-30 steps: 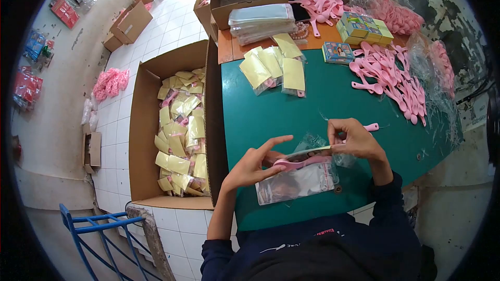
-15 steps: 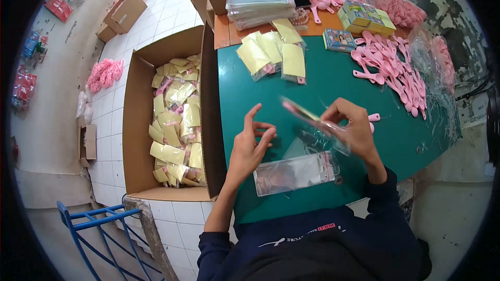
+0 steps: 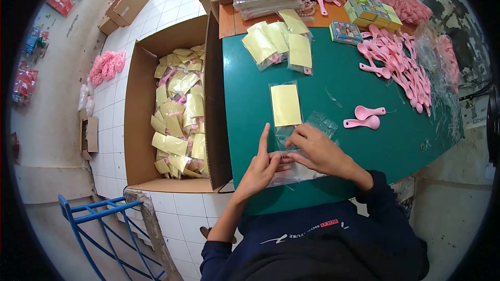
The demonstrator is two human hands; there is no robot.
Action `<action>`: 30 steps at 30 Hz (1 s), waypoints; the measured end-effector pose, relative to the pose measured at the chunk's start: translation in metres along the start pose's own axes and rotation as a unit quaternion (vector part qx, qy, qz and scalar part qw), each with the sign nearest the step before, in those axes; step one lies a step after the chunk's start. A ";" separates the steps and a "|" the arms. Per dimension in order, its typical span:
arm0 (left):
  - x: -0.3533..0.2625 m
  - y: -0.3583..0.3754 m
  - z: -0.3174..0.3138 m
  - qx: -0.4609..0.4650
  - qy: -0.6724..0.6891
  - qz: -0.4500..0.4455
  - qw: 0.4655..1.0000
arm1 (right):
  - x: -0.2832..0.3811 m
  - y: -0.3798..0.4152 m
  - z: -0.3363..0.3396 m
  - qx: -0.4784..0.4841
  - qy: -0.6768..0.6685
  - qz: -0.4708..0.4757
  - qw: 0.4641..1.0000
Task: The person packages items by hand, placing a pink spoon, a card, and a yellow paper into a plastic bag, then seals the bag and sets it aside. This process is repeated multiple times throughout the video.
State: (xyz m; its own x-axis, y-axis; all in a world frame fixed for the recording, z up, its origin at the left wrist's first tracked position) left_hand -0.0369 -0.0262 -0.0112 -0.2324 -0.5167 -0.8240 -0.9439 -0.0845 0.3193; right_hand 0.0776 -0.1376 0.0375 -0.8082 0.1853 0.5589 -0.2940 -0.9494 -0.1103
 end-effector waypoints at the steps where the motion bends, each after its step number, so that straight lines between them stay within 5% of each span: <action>1: 0.000 0.000 0.000 -0.003 -0.014 -0.004 1.000 | 0.000 -0.002 -0.003 -0.006 -0.012 0.006 1.000; 13: -0.021 -0.016 -0.005 -0.034 -0.091 -0.047 0.994 | 0.009 0.001 0.002 0.043 0.051 0.140 0.988; 17: -0.014 -0.026 -0.008 -0.073 0.033 -0.067 0.995 | -0.017 0.023 0.060 0.141 -0.221 0.091 0.961; 19: -0.020 -0.022 -0.010 -0.049 0.013 -0.049 0.997 | -0.054 0.047 0.120 0.110 -0.222 0.121 0.961; 20: -0.019 -0.021 -0.009 -0.031 0.016 -0.032 0.999 | -0.086 0.071 0.157 0.053 -0.148 0.067 0.985; 21: -0.019 -0.021 -0.008 -0.013 0.018 -0.014 1.000 | -0.134 0.105 0.182 -0.031 -0.265 -0.087 0.960; 22: -0.019 -0.020 -0.006 -0.011 -0.006 0.004 1.000 | -0.156 0.117 0.202 -0.136 -0.137 -0.142 0.971; 24: -0.020 -0.019 -0.005 -0.008 -0.051 0.038 0.998 | -0.199 0.148 0.240 -0.299 0.109 -0.322 0.892; 26: -0.020 -0.020 -0.007 0.005 -0.038 0.001 0.999 | -0.241 0.190 0.237 -0.246 0.252 -0.428 0.832; 28: -0.017 -0.018 -0.007 0.019 -0.011 -0.015 1.000 | -0.189 0.150 0.189 -0.317 0.339 -0.313 0.829; 30: -0.016 -0.020 -0.005 0.045 0.020 -0.013 0.999 | -0.079 0.068 0.124 -0.169 0.041 -0.193 0.966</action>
State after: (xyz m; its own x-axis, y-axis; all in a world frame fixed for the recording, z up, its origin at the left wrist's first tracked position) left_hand -0.0127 -0.0199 -0.0022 -0.2000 -0.5495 -0.8112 -0.9670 -0.0228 0.2538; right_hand 0.1841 -0.2486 0.0877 -0.6388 0.5409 0.5471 -0.7198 -0.6714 -0.1766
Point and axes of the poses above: each hand's wrist, its own y-axis away from the middle knuckle, its own z-axis out of the back of the hand, x = y × z, the point moved 3 cm from there along -y, towards the middle knuckle, and after that the axes turned 11 degrees about y, right-handed, at the moved point
